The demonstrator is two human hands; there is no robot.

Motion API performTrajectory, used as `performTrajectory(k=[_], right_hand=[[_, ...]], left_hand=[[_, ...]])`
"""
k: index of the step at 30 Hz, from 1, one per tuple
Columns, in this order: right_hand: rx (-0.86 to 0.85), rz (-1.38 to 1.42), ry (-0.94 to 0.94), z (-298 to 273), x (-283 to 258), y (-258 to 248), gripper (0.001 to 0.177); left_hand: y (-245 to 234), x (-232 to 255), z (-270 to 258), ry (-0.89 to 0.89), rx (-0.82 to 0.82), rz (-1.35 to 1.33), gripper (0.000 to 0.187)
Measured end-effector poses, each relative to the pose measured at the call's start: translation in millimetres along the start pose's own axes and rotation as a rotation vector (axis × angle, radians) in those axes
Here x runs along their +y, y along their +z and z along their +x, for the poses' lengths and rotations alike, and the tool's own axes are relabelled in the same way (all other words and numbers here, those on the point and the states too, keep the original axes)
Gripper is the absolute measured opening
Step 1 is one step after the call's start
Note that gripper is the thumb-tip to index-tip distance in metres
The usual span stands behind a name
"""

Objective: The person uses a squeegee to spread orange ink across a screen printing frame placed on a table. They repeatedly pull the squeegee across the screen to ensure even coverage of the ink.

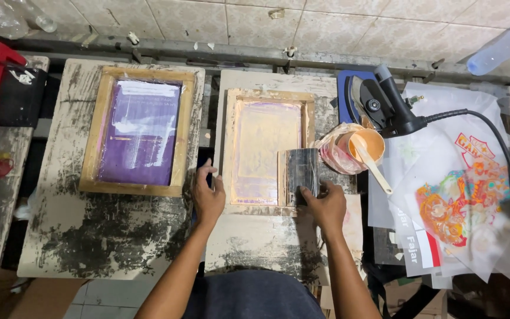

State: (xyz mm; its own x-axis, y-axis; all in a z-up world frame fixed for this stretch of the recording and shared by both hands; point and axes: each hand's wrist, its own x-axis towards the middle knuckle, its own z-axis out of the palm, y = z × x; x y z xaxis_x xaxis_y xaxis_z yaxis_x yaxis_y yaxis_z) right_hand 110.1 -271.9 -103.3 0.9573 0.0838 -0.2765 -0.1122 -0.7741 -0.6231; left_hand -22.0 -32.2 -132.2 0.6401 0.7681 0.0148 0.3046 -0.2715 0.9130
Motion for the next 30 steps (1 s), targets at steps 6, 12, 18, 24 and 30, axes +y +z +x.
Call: performTrajectory(k=[6, 12, 18, 24, 30], right_hand=[[-0.081, 0.064, 0.064, 22, 15, 17, 0.056], [-0.263, 0.216, 0.089, 48, 6, 5, 0.046], [-0.299, 0.596, -0.03, 72, -50, -47, 0.026], [-0.283, 0.489, -0.148, 118, -87, -45, 0.036], [-0.353, -0.121, -0.531, 125, -114, 16, 0.041]], left_hand=[[18, 2, 52, 0.325, -0.146, 0.28, 0.026], [45, -37, 63, 0.323, -0.161, 0.41, 0.031], [45, -36, 65, 0.305, -0.141, 0.416, 0.029], [44, -37, 66, 0.287, -0.163, 0.44, 0.029], [41, -28, 65, 0.288, -0.138, 0.432, 0.029]])
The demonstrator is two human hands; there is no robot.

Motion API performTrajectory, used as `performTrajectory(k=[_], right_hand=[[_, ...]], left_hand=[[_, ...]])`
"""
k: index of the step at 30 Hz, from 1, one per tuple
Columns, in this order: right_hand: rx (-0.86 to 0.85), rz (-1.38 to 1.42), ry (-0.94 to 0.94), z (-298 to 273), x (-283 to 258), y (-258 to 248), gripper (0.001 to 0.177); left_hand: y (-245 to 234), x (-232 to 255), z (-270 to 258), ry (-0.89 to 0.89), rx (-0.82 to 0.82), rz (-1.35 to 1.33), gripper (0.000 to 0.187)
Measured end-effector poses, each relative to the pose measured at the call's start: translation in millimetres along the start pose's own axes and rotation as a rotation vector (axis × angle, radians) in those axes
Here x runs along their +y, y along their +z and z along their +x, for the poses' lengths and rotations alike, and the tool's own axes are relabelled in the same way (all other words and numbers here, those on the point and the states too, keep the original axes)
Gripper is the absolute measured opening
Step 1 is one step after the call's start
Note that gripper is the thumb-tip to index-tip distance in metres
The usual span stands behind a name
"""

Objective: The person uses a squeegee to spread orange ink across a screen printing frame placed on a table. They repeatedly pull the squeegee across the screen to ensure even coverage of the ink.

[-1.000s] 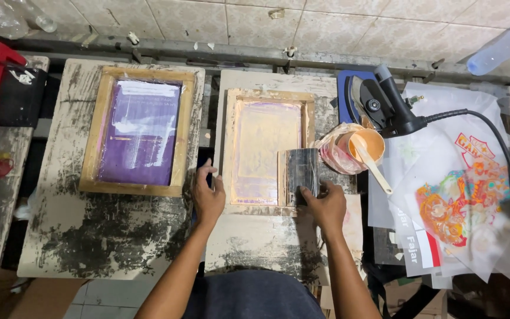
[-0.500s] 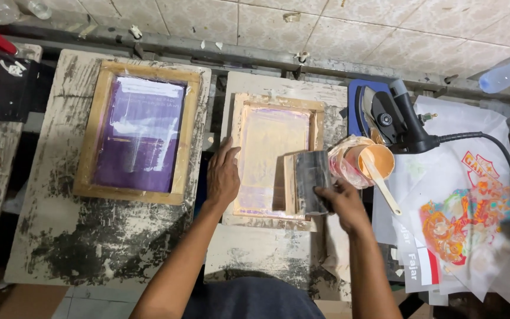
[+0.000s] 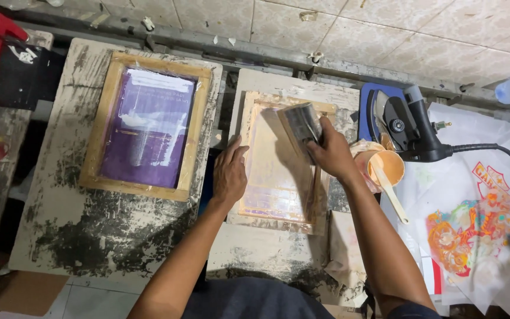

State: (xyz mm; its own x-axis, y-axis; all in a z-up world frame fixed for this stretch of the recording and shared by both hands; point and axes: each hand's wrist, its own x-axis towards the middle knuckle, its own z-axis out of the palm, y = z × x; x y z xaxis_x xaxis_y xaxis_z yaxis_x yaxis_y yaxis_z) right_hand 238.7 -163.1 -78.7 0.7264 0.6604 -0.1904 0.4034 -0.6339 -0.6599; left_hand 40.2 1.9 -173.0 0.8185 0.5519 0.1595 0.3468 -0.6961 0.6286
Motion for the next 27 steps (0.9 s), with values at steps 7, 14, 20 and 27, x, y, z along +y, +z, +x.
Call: performTrajectory(k=[7, 14, 20, 27], right_hand=[[0.159, -0.609, -0.435, 34, 39, 65, 0.02], [0.369, -0.753, -0.613, 3, 29, 90, 0.017], [0.142, -0.662, -0.489, -4, 63, 108, 0.021], [0.123, -0.757, -0.437, 90, 68, 71, 0.018]], left_hand=[[3, -4, 0, 0.018, 0.029, -0.002, 0.029], [5, -4, -1, 0.043, 0.037, -0.004, 0.029], [5, -9, 2, 0.04, 0.054, -0.02, 0.03], [7, -6, 2, 0.036, 0.044, -0.043, 0.03]])
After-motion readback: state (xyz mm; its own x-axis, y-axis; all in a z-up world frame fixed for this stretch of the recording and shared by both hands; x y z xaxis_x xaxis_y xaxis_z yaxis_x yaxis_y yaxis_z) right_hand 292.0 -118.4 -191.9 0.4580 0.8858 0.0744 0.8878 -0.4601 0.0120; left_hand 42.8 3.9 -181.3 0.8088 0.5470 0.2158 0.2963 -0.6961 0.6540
